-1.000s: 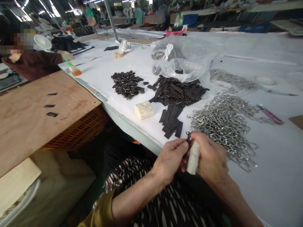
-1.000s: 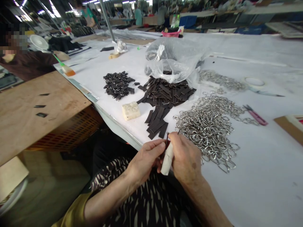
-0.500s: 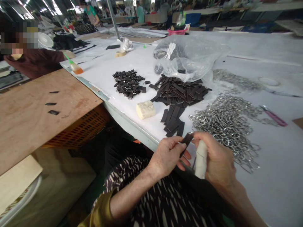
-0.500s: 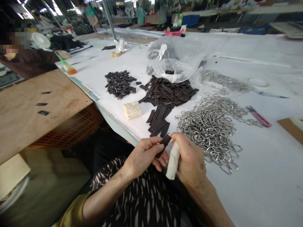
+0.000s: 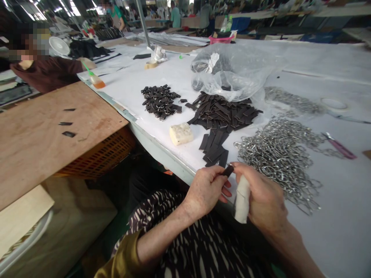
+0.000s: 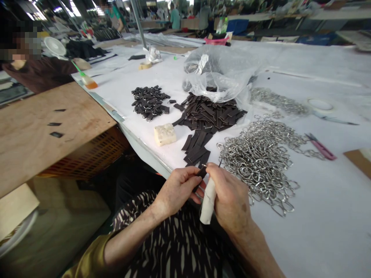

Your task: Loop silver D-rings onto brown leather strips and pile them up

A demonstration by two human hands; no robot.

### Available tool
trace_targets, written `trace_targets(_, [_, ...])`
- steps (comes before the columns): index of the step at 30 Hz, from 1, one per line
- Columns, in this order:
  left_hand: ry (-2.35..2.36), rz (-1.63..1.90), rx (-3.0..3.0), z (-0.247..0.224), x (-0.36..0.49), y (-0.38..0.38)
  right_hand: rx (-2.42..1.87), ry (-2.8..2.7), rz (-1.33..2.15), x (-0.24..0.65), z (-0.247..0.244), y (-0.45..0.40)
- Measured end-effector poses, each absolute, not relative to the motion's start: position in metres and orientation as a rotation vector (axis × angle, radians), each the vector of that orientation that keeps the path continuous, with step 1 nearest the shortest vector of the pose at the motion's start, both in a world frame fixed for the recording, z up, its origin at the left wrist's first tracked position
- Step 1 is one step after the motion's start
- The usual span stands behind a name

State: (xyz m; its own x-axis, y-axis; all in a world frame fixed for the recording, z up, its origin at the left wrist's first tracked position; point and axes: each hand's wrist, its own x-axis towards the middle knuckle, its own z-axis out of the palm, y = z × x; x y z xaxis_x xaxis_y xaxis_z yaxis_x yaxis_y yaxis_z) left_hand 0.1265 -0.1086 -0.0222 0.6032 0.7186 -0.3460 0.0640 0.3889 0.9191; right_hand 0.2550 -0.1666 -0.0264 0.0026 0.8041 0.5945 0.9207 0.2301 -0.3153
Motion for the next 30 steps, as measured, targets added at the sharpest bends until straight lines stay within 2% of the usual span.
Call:
trace_targets(3, [0.807, 0.544, 1.112, -0.0239, 0.1258, -0.1083, -1.576, -1.784, -0.210, 0.2555, -0.0290, -0.1679])
trace_targets(11, [0.721, 0.617, 0.885, -0.0212, 0.1236, -0.1066, -1.581, -1.579, 0.073, 0.2564, -0.0349, -0.1714])
trace_targets(16, [0.654, 0.634, 0.732, -0.0192, 0.1209, -0.1041, -1.602, -1.452, 0.087, 0.2559, -0.0344, -0.1716])
trace_targets(30, [0.687, 0.639, 0.501, -0.0211, 0.1176, -0.1014, -1.506, -1.702, 0.140, 0.2545, -0.0342, -0.1694])
